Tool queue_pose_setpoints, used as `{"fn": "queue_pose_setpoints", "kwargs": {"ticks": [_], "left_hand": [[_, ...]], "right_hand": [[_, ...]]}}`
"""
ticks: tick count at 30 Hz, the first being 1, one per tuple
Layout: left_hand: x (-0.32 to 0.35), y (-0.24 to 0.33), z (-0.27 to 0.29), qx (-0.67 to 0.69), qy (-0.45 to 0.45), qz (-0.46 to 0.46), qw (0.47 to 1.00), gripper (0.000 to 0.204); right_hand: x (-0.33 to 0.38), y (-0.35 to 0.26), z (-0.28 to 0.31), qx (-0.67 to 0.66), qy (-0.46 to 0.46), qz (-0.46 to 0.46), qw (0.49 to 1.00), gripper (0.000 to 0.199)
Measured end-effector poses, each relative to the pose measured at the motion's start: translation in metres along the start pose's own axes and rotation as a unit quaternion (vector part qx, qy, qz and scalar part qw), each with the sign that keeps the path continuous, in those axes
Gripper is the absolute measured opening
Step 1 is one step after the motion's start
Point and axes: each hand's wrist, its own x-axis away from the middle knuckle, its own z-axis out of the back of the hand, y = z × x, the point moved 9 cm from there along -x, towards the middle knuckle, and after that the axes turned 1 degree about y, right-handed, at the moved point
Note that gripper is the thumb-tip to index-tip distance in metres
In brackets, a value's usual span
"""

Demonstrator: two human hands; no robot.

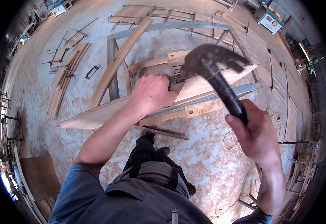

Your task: The person assembles a wooden frame by applying glue to small wooden strips and attaching them to a larger board using a hammer. The person moves between a workbench and a table saw to retrieve materials and tools, then returns to the frame to continue assembly.

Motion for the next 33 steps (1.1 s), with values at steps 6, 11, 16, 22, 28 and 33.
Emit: {"fn": "queue_pose_setpoints", "kwargs": {"ticks": [6,11,16,22,28,33], "left_hand": [[0.001,0.001,-0.001,-0.02,0.0,0.014,1.0,0.042],[0.011,-0.006,-0.003,-0.113,-0.017,0.04,0.993,0.051],[0.013,-0.001,-0.002,-0.124,0.035,-0.019,0.991,0.052],[0.016,0.004,0.001,-0.116,0.084,-0.046,0.989,0.051],[0.016,0.003,-0.001,-0.124,0.064,-0.037,0.989,0.05],[0.015,0.002,-0.003,-0.138,0.055,-0.021,0.989,0.049]], "right_hand": [[-0.006,0.0,-0.027,0.017,-0.016,0.066,0.998,0.025],[-0.008,0.005,-0.034,-0.003,-0.009,0.061,0.998,0.025],[-0.002,0.004,-0.012,-0.018,0.005,0.041,0.999,0.027],[-0.008,-0.003,-0.033,0.026,-0.01,0.095,0.995,0.031],[-0.008,0.009,-0.026,0.007,0.005,0.049,0.999,0.029],[-0.009,0.004,-0.028,-0.004,0.017,0.07,0.997,0.031]]}}
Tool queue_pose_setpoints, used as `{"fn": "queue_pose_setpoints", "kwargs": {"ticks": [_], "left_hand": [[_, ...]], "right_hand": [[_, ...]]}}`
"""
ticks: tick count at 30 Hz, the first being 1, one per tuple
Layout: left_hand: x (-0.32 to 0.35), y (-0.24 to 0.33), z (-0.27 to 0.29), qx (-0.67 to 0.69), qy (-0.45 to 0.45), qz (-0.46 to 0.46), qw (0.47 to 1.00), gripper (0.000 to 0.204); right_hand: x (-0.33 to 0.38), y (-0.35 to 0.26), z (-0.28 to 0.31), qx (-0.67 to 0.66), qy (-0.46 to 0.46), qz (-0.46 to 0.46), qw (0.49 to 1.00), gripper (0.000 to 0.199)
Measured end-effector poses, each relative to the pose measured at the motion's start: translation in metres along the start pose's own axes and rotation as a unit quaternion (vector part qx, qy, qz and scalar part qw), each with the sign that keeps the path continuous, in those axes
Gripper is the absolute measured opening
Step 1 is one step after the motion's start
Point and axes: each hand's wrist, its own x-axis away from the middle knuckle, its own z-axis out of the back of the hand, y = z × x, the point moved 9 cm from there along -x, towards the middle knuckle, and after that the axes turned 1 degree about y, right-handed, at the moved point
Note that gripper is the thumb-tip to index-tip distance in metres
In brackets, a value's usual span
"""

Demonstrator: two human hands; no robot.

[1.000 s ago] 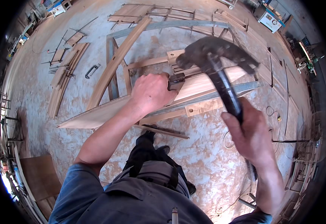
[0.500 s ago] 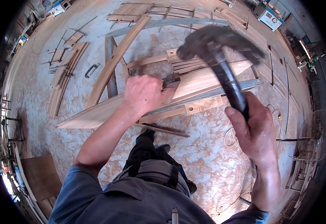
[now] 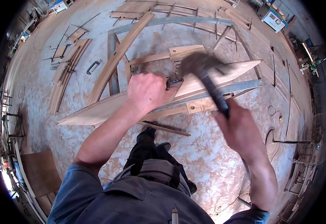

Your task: The person assembles a wooden frame by applying glue to small wooden strips and attaching them to a larger board using a hammer. The person moves between a workbench and a table saw to retrieve materials and tools, then returns to the frame to continue assembly.

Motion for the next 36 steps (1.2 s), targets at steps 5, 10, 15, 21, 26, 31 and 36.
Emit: {"fn": "queue_pose_setpoints", "kwargs": {"ticks": [5,10,15,21,26,31,36], "left_hand": [[-0.001,0.0,0.001,-0.001,0.004,-0.01,1.0,0.05],[0.0,-0.001,-0.001,-0.005,0.001,-0.004,1.0,0.051],[-0.001,0.0,0.001,-0.007,0.001,-0.006,1.0,0.051],[0.0,0.0,-0.002,-0.009,0.005,-0.01,1.0,0.052],[0.001,0.002,-0.001,-0.011,0.014,-0.015,1.0,0.051],[0.001,-0.001,-0.003,-0.014,0.017,-0.003,1.0,0.05],[0.0,-0.001,-0.001,-0.008,0.031,-0.019,0.999,0.051]], "right_hand": [[-0.003,0.004,-0.001,0.041,-0.004,-0.011,0.999,0.034],[-0.005,0.004,-0.01,0.005,-0.034,-0.005,0.999,0.027],[-0.008,0.002,-0.002,0.019,-0.012,0.015,1.0,0.029],[-0.008,-0.003,-0.015,0.026,-0.052,0.054,0.997,0.029],[-0.009,0.018,-0.014,0.028,-0.023,-0.026,0.999,0.029],[-0.011,0.008,-0.008,0.025,0.0,0.039,0.999,0.029],[-0.031,0.04,0.02,0.034,0.055,-0.092,0.994,0.029]]}}
